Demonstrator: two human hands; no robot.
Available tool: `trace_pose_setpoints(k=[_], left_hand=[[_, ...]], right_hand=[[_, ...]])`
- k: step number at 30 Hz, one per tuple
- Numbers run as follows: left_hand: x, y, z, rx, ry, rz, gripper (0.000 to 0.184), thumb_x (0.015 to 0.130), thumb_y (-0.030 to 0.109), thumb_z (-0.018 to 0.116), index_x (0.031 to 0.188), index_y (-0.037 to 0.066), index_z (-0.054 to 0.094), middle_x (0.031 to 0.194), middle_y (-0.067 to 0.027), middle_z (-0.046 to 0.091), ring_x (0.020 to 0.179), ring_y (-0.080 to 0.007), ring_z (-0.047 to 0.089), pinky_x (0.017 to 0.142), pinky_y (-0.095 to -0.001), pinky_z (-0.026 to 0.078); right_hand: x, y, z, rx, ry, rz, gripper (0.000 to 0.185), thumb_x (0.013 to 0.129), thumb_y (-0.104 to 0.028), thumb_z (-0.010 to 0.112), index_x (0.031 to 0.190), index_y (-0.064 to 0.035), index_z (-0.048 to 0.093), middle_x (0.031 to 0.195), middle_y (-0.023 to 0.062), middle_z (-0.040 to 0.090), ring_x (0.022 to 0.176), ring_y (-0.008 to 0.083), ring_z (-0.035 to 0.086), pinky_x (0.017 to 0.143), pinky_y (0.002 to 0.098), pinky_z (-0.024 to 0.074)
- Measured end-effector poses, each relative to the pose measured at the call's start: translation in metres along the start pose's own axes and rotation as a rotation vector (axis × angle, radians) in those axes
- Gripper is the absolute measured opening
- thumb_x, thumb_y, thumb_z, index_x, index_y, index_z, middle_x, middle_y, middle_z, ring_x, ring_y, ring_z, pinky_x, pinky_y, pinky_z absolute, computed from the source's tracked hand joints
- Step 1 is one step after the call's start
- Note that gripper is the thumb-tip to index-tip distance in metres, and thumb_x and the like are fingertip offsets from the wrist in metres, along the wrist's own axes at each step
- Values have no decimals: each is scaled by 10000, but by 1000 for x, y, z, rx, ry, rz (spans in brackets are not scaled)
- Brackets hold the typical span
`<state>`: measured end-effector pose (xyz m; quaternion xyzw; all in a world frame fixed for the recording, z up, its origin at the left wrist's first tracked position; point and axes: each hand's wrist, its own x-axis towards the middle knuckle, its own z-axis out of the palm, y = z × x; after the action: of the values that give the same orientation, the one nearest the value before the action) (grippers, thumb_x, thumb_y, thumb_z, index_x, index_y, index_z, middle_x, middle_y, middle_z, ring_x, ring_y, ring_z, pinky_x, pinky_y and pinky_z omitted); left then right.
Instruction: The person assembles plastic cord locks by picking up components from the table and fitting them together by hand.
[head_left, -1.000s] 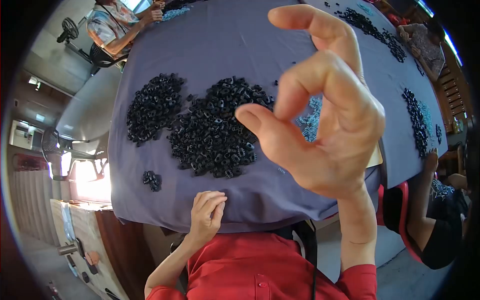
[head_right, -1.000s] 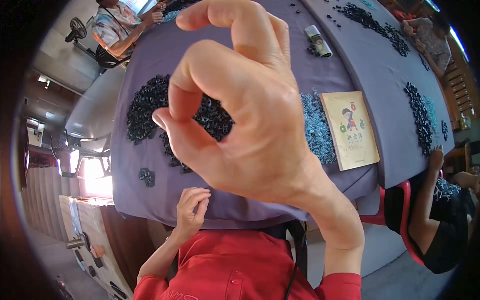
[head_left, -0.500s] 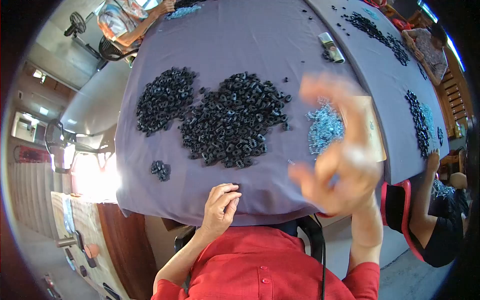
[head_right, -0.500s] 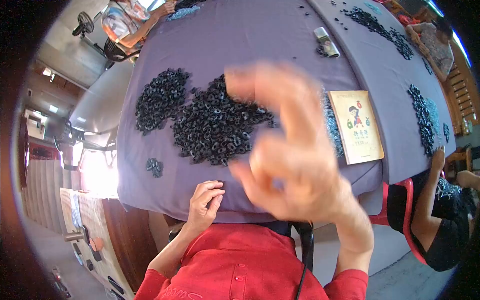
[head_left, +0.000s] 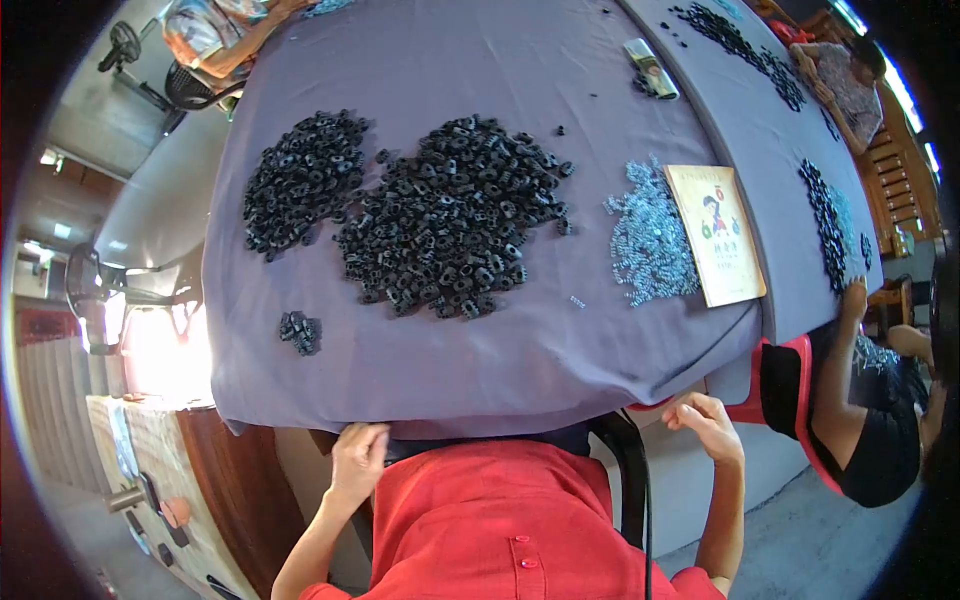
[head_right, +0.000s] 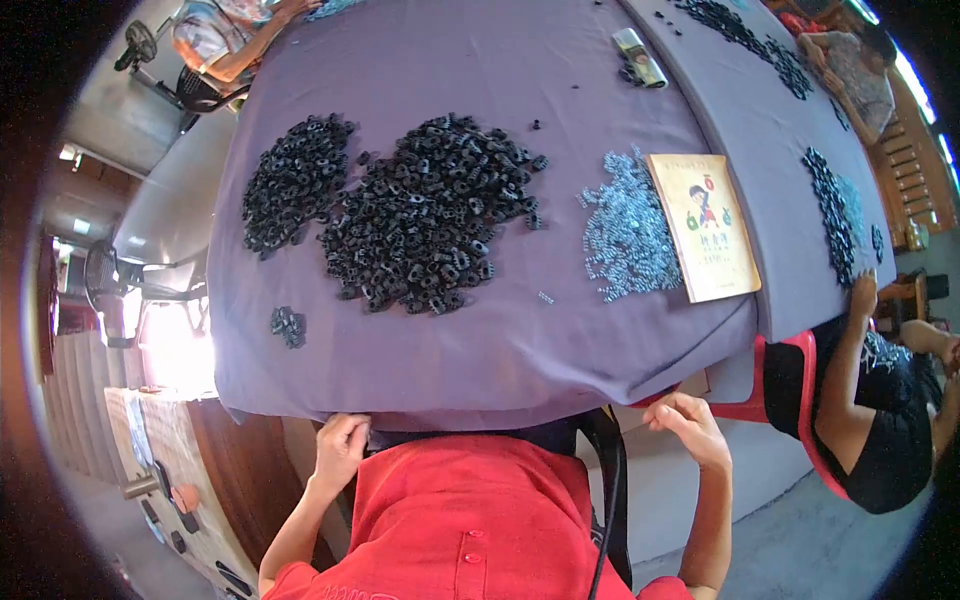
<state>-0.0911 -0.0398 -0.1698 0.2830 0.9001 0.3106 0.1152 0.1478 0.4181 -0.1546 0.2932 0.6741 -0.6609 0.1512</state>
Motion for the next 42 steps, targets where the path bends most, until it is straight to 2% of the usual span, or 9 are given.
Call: trace_pose_setpoints(k=[2,9,13,18,22,32,37,41,42], left_hand=[[-7,-10,-4,84,-34,-94,82,799,65,599,861,22,631,848,-137,625,811,-317,588,737,-411,455],[-21,-28,8,333,-455,-385,290,816,183,544,1021,-11,609,1042,-239,600,991,-415,554,859,-491,430],[1,-17,4,332,-653,-512,358,829,150,510,1138,-27,548,1154,-285,550,1108,-439,502,929,-478,404],[-11,-73,21,357,-729,-421,330,804,126,503,1064,-60,584,1153,-302,550,1106,-433,512,930,-449,415],[-6,-64,17,419,-784,-374,334,797,161,513,1016,-69,617,1078,-293,591,1070,-427,548,901,-428,441],[-9,-54,2,332,-747,-659,397,797,304,574,1078,30,634,1101,-209,623,1057,-350,584,882,-394,453],[-19,-79,14,362,-755,-722,377,777,335,620,989,22,629,931,-161,664,898,-304,633,789,-382,480],[2,-41,3,315,-775,-914,435,790,300,628,1114,12,596,1090,-188,634,1049,-302,593,881,-376,454],[-26,-75,16,35,-551,-990,421,812,264,615,1152,18,578,1135,-167,618,1074,-284,573,900,-369,444]], right_hand=[[2,20,0,-473,184,199,318,863,-261,640,954,43,621,942,154,648,836,204,620,710,318,502],[5,40,72,337,249,396,422,921,-309,543,1177,26,532,977,66,584,856,123,533,739,262,457],[14,58,97,161,464,271,394,929,-348,507,1127,-14,571,949,62,591,874,169,546,788,313,450],[4,35,92,-97,178,4,391,919,-288,466,1168,7,528,1049,189,600,1012,291,569,901,370,422],[-3,44,97,-124,276,-123,468,877,-249,465,1269,3,425,1181,231,538,1125,346,517,957,395,389],[-7,32,96,-87,264,121,862,692,-263,721,1376,-15,259,1217,240,519,1181,329,497,995,381,380],[17,49,95,-103,268,46,777,677,-196,794,1297,-22,360,1179,167,559,1135,268,528,970,367,404],[24,40,102,372,334,207,713,701,-119,787,1281,-35,382,1141,93,568,1048,186,548,901,335,442],[22,33,102,344,367,267,674,697,-117,788,1254,-25,420,1115,91,581,1029,183,552,882,329,447]])
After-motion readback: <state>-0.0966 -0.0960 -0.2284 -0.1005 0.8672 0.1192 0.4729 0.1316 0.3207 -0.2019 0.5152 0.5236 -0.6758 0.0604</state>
